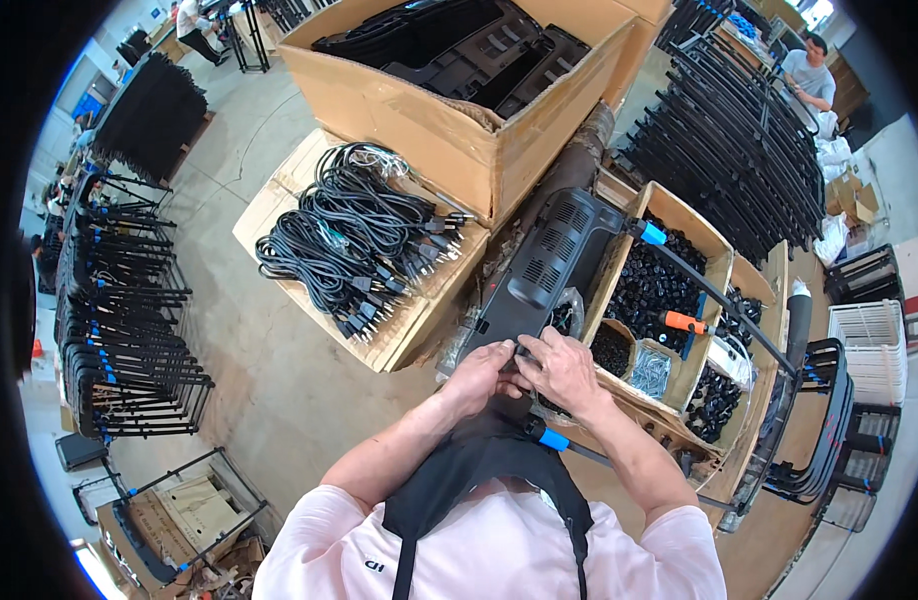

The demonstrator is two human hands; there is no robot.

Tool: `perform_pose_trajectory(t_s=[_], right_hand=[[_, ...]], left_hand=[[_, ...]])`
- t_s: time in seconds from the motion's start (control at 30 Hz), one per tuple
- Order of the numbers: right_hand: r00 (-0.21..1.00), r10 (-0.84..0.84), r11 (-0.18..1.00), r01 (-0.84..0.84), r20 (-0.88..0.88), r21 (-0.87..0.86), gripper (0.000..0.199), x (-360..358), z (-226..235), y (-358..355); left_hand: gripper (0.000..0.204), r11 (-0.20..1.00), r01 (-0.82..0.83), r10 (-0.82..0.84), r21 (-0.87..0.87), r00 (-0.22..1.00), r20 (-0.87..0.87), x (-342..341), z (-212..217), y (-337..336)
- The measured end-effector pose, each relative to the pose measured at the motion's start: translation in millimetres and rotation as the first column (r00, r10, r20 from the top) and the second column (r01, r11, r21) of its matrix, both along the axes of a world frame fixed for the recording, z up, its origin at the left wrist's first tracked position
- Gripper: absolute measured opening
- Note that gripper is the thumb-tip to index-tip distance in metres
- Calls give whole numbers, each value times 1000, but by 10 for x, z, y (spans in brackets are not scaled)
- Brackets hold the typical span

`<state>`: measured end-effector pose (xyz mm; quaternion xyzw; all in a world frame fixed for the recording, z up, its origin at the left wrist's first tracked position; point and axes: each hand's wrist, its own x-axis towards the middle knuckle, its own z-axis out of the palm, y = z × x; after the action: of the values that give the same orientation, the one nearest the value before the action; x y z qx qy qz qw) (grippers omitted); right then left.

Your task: The person assembles a black electronic device, likely a treadmill console, in a warehouse setting. They attach a metal frame to the console, secure it with screws using a power drill, and connect a power cord to the back of the unit.

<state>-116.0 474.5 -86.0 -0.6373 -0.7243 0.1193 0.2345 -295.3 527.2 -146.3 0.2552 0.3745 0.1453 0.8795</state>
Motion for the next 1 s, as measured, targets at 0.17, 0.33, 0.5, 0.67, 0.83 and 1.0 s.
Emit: perform_pose_trajectory(t_s=[0.17,0.33,0.5,0.67,0.83,1.0], right_hand=[[999,-10,994,14,-39,110,31,-191,-190,267],[999,39,991,-38,-7,130,33,-374,-410,512],[996,86,993,-86,-3,80,35,-461,-471,588],[980,-72,992,51,-185,-113,35,-469,-403,563],[423,-567,786,22,-706,-618,40,-136,-419,387],[364,-409,906,54,-837,-420,39,-137,-183,381]], left_hand=[[34,985,77,-57,153,990,-129,-346,2,-68],[25,985,63,-54,158,996,-65,-621,45,-127],[17,986,18,-20,163,1000,7,-727,-83,-168],[31,990,-87,85,107,996,30,-785,58,-57],[40,993,-120,119,1,990,74,-733,-32,28],[39,994,-100,96,35,989,115,-393,2,107]])
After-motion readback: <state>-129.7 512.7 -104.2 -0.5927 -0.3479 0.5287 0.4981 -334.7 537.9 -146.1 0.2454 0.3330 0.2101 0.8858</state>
